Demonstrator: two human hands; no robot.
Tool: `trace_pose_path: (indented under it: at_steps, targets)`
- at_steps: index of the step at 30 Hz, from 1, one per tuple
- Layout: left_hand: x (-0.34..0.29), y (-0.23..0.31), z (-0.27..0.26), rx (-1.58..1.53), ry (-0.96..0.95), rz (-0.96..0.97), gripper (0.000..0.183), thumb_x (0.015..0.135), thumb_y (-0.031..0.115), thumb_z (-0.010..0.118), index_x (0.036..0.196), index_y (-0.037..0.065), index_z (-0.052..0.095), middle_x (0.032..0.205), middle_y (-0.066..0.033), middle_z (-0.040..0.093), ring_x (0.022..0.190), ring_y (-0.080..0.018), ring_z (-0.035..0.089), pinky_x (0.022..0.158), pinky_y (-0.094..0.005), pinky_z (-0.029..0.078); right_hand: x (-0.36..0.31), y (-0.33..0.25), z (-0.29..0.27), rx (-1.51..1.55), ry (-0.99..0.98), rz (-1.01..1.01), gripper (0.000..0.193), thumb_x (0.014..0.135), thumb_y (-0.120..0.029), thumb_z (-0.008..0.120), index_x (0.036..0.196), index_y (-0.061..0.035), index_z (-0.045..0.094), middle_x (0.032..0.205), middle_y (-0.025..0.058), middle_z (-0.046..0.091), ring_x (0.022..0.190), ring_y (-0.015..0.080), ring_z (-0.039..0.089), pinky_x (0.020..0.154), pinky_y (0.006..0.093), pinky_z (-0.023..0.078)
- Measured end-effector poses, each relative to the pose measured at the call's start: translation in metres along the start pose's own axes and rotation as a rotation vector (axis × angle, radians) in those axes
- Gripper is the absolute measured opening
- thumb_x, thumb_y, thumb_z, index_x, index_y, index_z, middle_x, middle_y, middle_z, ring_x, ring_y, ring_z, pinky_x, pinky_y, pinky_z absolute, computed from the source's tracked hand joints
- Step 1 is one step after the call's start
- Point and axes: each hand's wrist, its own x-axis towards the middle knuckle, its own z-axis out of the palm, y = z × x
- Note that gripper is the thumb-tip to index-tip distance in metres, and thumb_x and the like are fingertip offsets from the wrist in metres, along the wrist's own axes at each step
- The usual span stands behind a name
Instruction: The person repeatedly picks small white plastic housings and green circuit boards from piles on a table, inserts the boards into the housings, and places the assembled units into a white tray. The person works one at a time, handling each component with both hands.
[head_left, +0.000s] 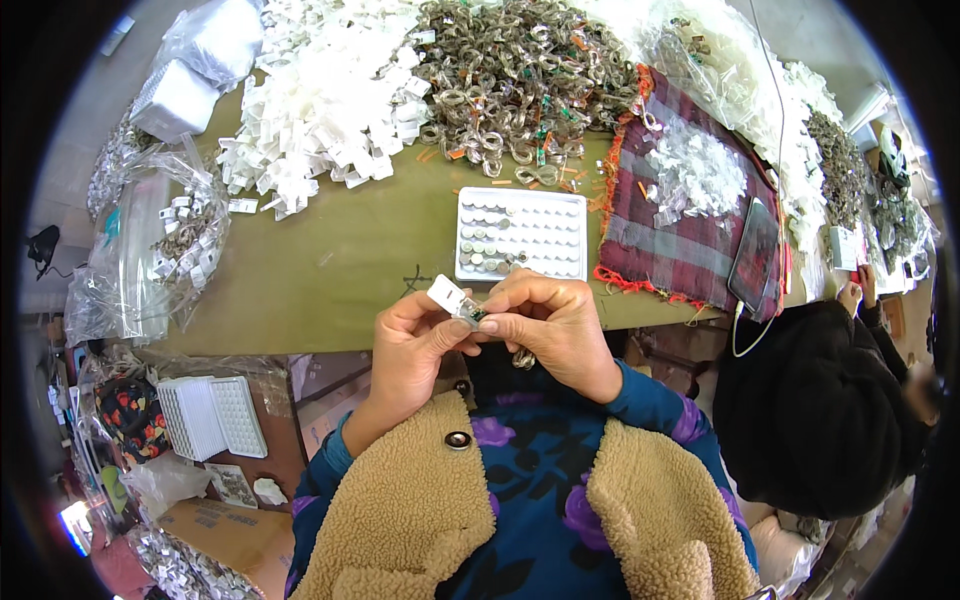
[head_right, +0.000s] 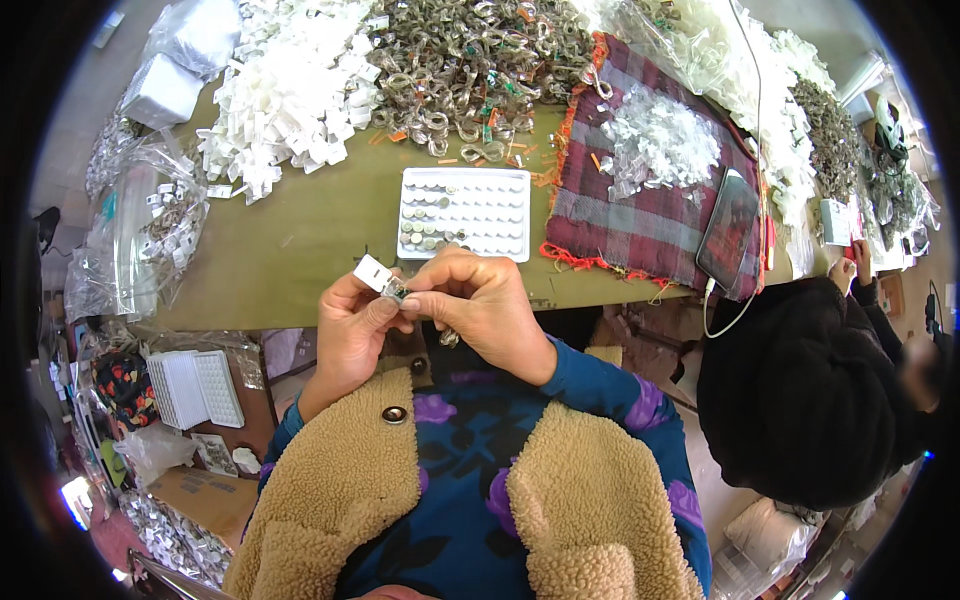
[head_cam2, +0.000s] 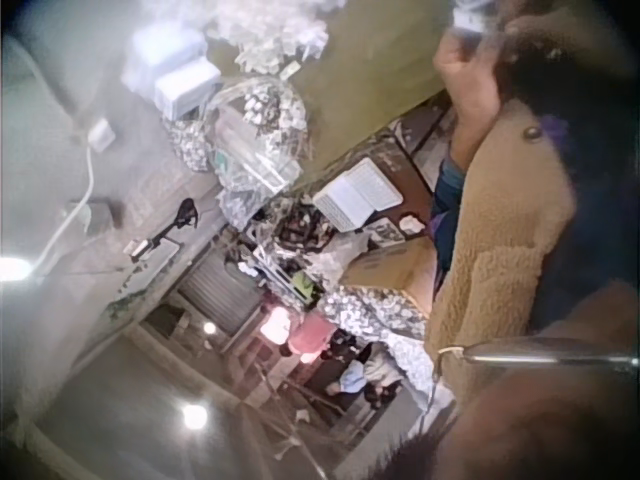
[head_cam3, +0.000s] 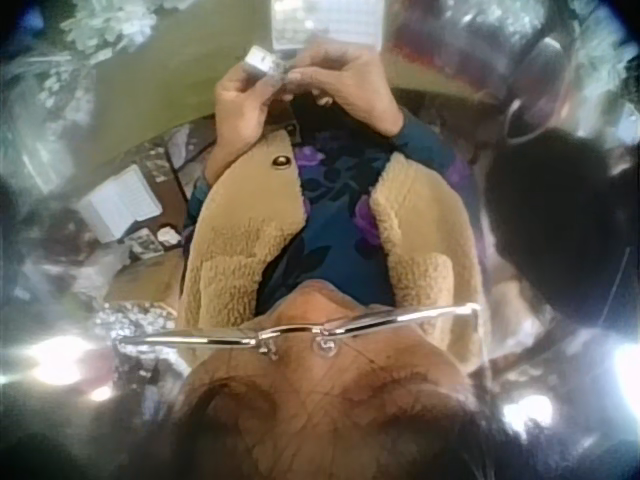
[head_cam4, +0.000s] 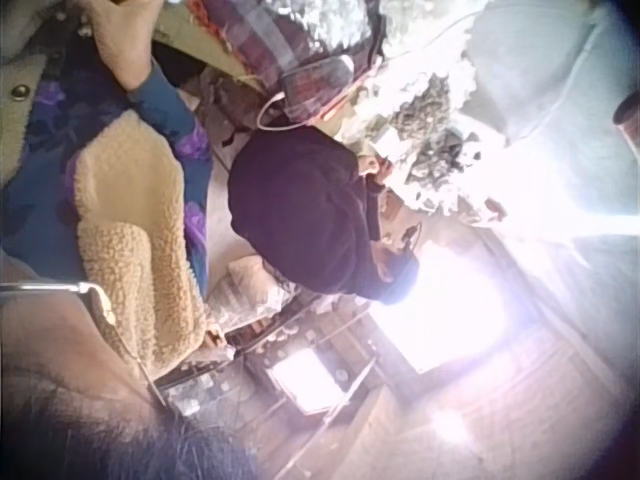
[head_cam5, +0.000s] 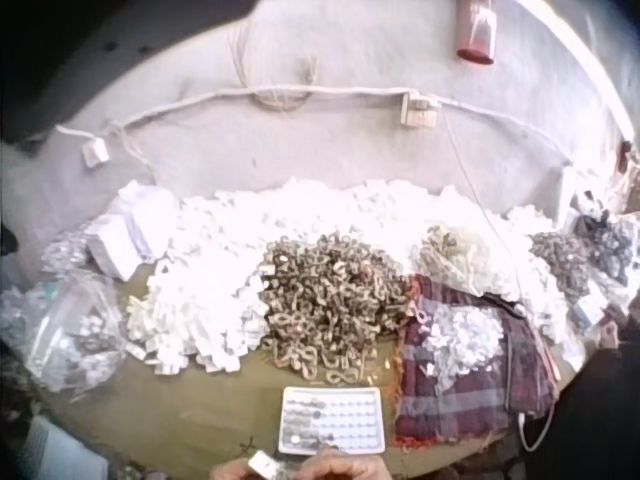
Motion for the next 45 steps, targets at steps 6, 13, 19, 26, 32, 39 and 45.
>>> trace_pose_path:
  at_steps: [6,13,19,26,32,39,45]
  targets:
    - [-0.003,0.000,-0.006,-0.113,-0.058,-0.066,0.019,0.095,0.007,0.064,0.111,-0.002,0.064,0.101,-0.0112,0.069,0.086,-0.0194,0.069,0.073,-0.0331,0.062,0.002,-0.006,-0.002,-0.243,-0.002,0.059,0.009,0.082,-0.003,0.077,0.085,0.0022,0.071,0.081,0.0042,0.066,0.068,0.0076,0.059,0.057,0.0225,0.047]
    - [0.003,-0.007,-0.009,-0.381,-0.028,-0.076,0.017,0.097,0.005,0.060,0.111,-0.003,0.063,0.105,-0.0111,0.069,0.094,-0.0192,0.069,0.080,-0.0319,0.060,0.000,0.018,0.013,-0.764,0.096,-0.590,0.031,0.070,0.000,0.079,0.100,0.0012,0.069,0.089,0.0115,0.060,0.075,0.0259,0.061,0.062,0.0322,0.049]
    - [0.003,-0.013,-0.008,-0.359,-0.016,-0.058,0.018,0.096,0.006,0.061,0.111,-0.002,0.064,0.106,-0.0125,0.069,0.094,-0.0205,0.069,0.083,-0.0340,0.059,0.005,0.020,0.010,-0.734,0.154,-0.567,0.024,0.072,-0.002,0.080,0.093,0.0008,0.070,0.086,0.0109,0.061,0.074,0.0240,0.060,0.065,0.0315,0.048]
    - [0.002,-0.008,-0.008,-0.286,-0.110,-0.108,0.016,0.092,0.000,0.064,0.108,-0.001,0.066,0.103,-0.0117,0.070,0.094,-0.0204,0.069,0.083,-0.0371,0.062,0.002,0.006,-0.010,-0.315,-0.038,-0.060,0.007,0.085,-0.005,0.073,0.088,0.0009,0.069,0.081,0.0052,0.063,0.073,0.0128,0.058,0.063,0.0261,0.046]
    - [-0.001,-0.009,-0.002,-0.352,-0.049,-0.106,0.016,0.092,-0.001,0.064,0.108,-0.001,0.066,0.105,-0.0116,0.069,0.095,-0.0205,0.069,0.085,-0.0364,0.061,-0.002,0.006,-0.001,-0.655,-0.002,-0.435,0.016,0.078,-0.002,0.074,0.092,0.0016,0.068,0.086,0.0093,0.061,0.078,0.0221,0.059,0.068,0.0330,0.046]
    - [-0.001,-0.009,0.000,-0.342,0.060,-0.077,0.021,0.093,0.001,0.064,0.113,-0.003,0.064,0.107,-0.0111,0.069,0.095,-0.0185,0.068,0.083,-0.0325,0.060,0.008,0.018,-0.001,-1.073,0.030,-0.885,0.040,0.067,-0.009,0.074,0.106,-0.0008,0.068,0.101,0.0101,0.060,0.082,0.0253,0.057,0.075,0.0394,0.043]
    - [-0.005,-0.007,0.003,0.050,0.121,0.181,0.026,0.083,0.002,0.076,0.107,-0.003,0.065,0.103,-0.0114,0.069,0.092,-0.0168,0.067,0.081,-0.0281,0.056,0.003,0.014,0.002,-0.945,-0.002,-0.709,0.050,0.074,-0.004,0.071,0.123,-0.0016,0.062,0.107,0.0115,0.059,0.096,0.0278,0.055,0.095,0.0456,0.036]
